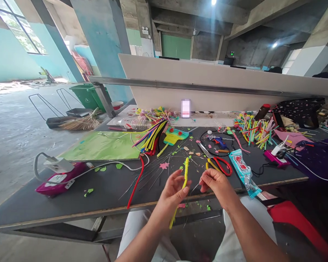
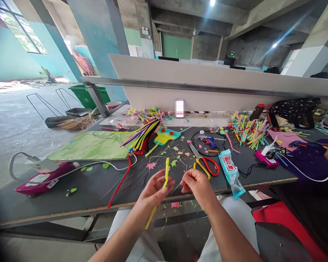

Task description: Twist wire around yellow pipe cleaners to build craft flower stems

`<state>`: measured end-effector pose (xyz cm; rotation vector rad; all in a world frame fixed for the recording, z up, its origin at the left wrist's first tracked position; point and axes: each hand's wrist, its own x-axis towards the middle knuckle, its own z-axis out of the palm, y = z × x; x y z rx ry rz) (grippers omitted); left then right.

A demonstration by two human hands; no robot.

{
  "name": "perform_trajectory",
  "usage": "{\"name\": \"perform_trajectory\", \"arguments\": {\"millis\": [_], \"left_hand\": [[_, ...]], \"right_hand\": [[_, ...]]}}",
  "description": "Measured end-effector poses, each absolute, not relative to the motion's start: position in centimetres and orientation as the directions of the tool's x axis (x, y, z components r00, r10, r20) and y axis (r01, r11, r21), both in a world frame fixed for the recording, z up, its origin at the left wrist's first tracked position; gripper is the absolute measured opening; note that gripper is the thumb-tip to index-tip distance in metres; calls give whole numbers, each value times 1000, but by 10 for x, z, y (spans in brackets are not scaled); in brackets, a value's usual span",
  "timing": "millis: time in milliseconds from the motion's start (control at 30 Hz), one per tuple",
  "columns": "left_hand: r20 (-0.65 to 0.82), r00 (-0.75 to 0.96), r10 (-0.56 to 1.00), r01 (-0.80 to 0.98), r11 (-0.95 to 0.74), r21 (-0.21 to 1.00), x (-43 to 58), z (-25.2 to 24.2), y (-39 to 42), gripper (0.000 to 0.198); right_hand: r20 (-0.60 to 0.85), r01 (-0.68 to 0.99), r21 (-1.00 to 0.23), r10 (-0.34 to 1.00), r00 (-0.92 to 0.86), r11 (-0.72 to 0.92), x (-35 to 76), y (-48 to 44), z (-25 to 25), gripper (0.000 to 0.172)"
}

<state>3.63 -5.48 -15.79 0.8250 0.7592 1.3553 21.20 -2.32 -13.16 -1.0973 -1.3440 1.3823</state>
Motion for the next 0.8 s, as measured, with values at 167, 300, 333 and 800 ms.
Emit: {"name": "perform_trajectory", "arguments": {"millis": [167,300,333,800], "left_hand": [[416,-378,827,194,-368,909,9,-147,-64,58],[621,20,784,638,-488,596,14,-135,-68,23],[578,159,801,649,-526,550,20,-134,-66,22],[229,184,956,498,-291,817,52,-150,-34,13]], "right_hand": [[-40,-28,-999,993,-109,-43,209,-11,-143,27],[-46,-33,-998,992,-117,-51,205,-7,-147,26],[-42,-28,-999,992,-122,-46,204,-6,-148,26],[49,206,-975,986,-161,82,211,0,-148,21]]}}
